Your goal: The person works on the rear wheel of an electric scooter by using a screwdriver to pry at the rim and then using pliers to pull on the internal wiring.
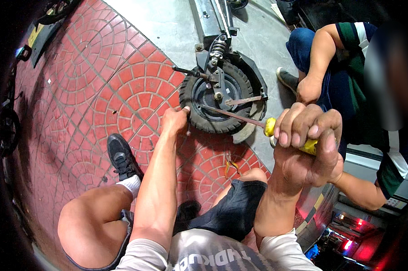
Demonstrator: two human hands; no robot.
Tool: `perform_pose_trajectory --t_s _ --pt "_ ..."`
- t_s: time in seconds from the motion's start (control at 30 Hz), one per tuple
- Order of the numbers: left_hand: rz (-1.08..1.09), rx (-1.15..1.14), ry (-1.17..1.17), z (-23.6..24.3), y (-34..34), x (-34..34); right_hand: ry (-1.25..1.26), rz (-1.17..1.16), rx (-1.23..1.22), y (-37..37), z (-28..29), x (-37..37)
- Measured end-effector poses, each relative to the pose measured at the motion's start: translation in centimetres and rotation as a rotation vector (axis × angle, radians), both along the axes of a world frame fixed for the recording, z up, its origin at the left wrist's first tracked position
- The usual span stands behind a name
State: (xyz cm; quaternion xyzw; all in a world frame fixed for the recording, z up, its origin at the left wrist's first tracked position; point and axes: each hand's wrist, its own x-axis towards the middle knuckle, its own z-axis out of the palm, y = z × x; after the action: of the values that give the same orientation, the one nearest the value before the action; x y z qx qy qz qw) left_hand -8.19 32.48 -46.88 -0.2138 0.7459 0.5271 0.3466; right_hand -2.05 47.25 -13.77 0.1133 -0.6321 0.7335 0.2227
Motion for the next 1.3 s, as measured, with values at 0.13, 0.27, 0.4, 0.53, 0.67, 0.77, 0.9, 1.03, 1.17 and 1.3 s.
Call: perform_pose_trajectory --t_s 0.13,0.27,0.4,0.53,0.67,0.77,0.9,1.03,1.17,1.3 --pt "-0.014 -0.022 -0.019 0.4 0.0 -0.1 -0.014 0.007 0.007 0.1 -0.6 -0.7" --pt "0.001 0.024 -0.013 0.9 -0.3 0.0 0.026 0.040 0.013 -1.1 -1.2 -1.7" --pt "-0.006 0.031 -0.025 0.9 -0.3 -0.1 -0.102 -0.204 -0.046 -2.3 -1.2 -2.6" --pt "-0.016 0.013 -0.036 0.2 -0.2 -0.2 -0.124 -0.208 0.031 -3.4 -1.6 -3.7" --pt "-0.009 -0.005 0.001 -0.4 -0.2 -0.1 -0.061 0.288 0.063 -1.8 -1.9 -6.2" --pt "-0.015 -0.025 0.002 -0.5 -0.2 0.0 -0.079 0.756 0.115 0.2 -1.2 -7.5" --pt "0.017 0.029 0.004 -0.5 0.0 0.1 -0.115 0.713 0.094 0.4 -0.5 -8.2" --pt "0.018 -0.014 0.015 -0.6 0.1 -0.1 -0.158 -0.241 -0.008 -2.4 -1.2 -6.9" --pt "0.002 -0.031 -0.019 -0.3 0.0 0.0 -0.104 -0.232 0.131 -2.7 -1.0 -6.6" --pt "0.025 0.054 -0.053 0.5 -0.1 0.1 -0.173 0.633 0.172 -1.4 0.0 -8.5"
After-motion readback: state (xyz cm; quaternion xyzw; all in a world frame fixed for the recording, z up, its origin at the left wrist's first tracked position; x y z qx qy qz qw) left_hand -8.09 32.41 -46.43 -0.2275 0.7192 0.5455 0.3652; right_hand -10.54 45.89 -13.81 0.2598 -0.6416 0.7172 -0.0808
